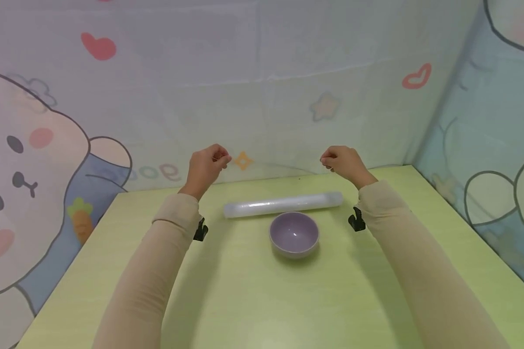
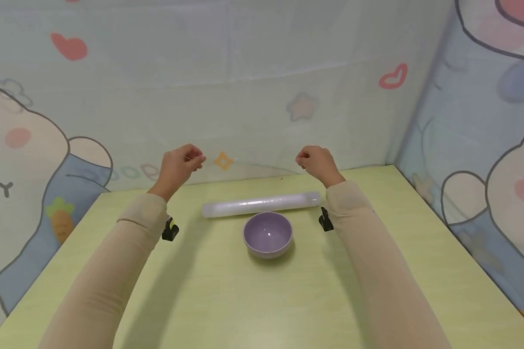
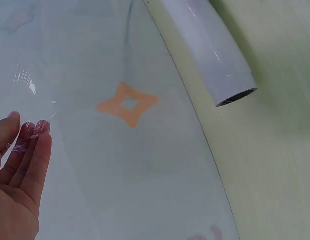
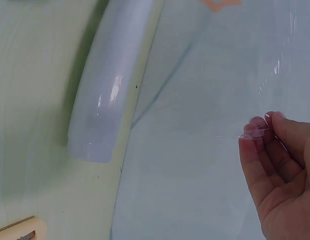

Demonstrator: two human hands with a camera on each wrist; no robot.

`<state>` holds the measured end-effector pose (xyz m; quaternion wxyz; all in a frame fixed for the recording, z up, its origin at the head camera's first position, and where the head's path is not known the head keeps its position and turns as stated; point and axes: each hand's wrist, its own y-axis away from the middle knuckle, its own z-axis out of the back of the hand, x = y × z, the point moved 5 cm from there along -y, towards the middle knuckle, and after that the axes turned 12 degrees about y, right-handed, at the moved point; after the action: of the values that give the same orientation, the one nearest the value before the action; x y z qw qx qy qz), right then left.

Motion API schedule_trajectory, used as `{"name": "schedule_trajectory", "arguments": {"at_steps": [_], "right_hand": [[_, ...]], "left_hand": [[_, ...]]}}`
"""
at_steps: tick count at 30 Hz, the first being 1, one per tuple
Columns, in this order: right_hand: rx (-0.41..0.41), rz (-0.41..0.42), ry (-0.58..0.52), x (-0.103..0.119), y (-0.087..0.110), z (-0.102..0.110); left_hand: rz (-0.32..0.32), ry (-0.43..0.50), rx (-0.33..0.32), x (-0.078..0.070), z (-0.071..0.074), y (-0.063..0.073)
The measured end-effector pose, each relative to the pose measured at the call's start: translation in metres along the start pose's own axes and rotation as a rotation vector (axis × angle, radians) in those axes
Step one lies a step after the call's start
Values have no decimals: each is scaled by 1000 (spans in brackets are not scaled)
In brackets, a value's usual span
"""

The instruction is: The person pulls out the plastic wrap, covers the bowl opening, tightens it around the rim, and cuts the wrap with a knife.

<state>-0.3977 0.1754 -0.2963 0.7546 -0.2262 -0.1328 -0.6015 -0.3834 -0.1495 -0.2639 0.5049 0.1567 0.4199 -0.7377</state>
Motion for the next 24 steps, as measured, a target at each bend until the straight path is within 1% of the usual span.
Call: {"name": "schedule_trajectory", "arguments": {"at_steps": [6, 10, 15, 24], "right_hand": [[1, -1, -12, -1, -1, 1], [7, 2, -30, 0, -1, 1], [11, -5, -36, 1, -1, 4], [-18, 15, -10, 3, -2, 12]], "left_hand": [[6, 21, -3, -2, 3, -1], [-1, 16, -13, -2, 4, -1], [5, 15, -27, -3, 4, -4], [11, 16, -43, -5, 5, -8]]}}
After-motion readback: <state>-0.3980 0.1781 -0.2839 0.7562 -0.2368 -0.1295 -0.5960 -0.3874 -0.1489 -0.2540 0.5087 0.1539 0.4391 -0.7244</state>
